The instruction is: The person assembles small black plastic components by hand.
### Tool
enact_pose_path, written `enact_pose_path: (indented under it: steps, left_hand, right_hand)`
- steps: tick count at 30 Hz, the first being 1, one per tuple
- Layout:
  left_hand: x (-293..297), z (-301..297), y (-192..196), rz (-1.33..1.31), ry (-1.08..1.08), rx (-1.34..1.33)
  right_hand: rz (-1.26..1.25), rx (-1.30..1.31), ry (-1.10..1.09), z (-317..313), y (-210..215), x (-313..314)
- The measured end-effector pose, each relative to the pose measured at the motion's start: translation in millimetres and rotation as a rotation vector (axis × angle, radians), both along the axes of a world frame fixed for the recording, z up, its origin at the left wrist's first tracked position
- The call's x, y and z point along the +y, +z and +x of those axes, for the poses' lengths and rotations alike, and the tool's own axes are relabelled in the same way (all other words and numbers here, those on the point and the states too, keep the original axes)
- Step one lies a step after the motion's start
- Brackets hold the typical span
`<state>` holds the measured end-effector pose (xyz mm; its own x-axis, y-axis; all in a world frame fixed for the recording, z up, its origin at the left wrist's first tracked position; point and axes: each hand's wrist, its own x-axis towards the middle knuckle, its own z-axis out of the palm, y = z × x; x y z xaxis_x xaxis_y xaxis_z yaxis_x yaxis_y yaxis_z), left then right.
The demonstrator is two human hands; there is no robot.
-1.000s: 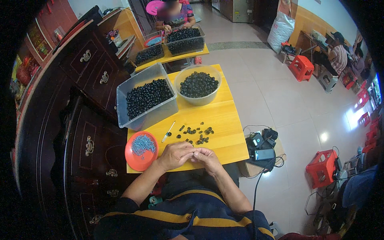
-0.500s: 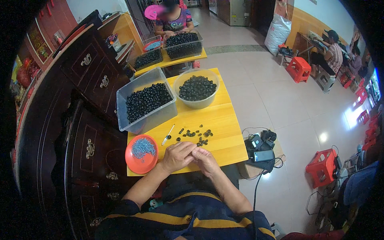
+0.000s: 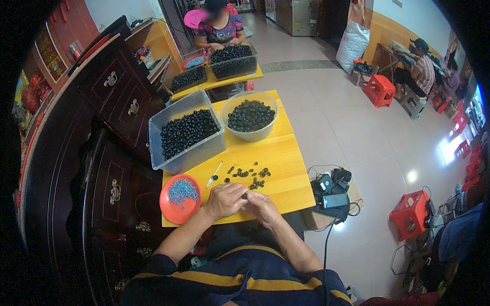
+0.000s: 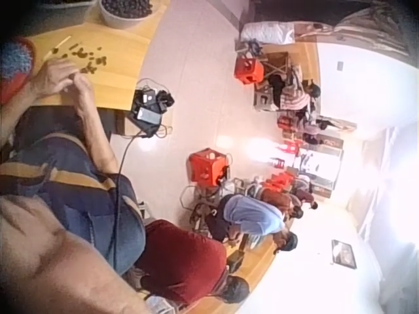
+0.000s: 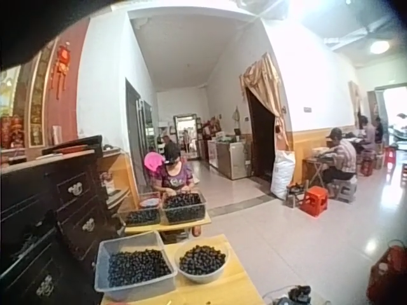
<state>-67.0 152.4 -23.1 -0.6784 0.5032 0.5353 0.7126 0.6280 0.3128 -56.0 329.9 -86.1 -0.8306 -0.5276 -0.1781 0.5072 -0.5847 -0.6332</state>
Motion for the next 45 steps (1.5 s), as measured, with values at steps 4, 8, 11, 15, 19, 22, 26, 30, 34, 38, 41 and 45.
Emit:
enact_pose_path:
  steps: [4, 8, 11, 15, 19, 22, 26, 30, 34, 38, 41, 45]
  left_hand:
    - [-0.7, -1.3, -1.4, -0.022, -0.014, 0.000]
    - [-1.1, -3.2, -4.6, -0.007, -0.015, 0.013]
    - [2.0, -2.6, 0.5, 0.018, 0.005, -0.005]
    - [1.4, -5.6, -4.7, 0.009, 0.004, 0.007]
    - [-2.0, -7.6, -4.3, -0.011, -0.007, 0.013]
    - [-5.3, -6.9, -5.4, -0.033, -0.020, 0.008]
    - [-10.9, -6.8, -10.7, -0.060, -0.034, 0.012]
    - [-12.8, -6.0, -14.4, -0.049, -0.033, 0.029]
    - [-12.5, -7.3, -12.8, -0.049, -0.028, 0.044]
    - [-12.4, -2.8, -10.6, -0.074, -0.012, 0.059]
    - [-8.2, 3.0, -5.9, -0.065, -0.003, -0.006]
    - [-9.8, 5.1, -9.8, -0.017, -0.012, -0.054]
  right_hand:
    - [0.038, 0.057, -0.026, -3.0, -16.8, -2.4]
    - [0.033, 0.078, -0.103, 2.5, -7.7, -10.3]
    - [0.072, 0.051, -0.179, 4.6, 0.7, -14.3]
    - [0.067, 0.070, -0.191, 4.1, -5.3, -14.8]
    - [0.144, 0.141, -0.156, 2.9, -2.3, -13.7]
    - [0.203, 0.176, -0.101, 0.1, -13.5, -9.7]
    - [0.158, 0.091, -0.066, 3.0, -1.5, -7.0]
    - [0.161, 0.088, -0.008, -1.6, -10.1, -5.2]
    - [0.168, 0.100, -0.022, -2.2, -9.2, -7.7]
    - [0.153, 0.114, -0.021, -0.4, -13.5, -9.7]
    - [0.152, 0.143, -0.019, -0.2, -13.0, -10.0]
    - [0.154, 0.178, -0.018, 0.9, -14.3, -9.2]
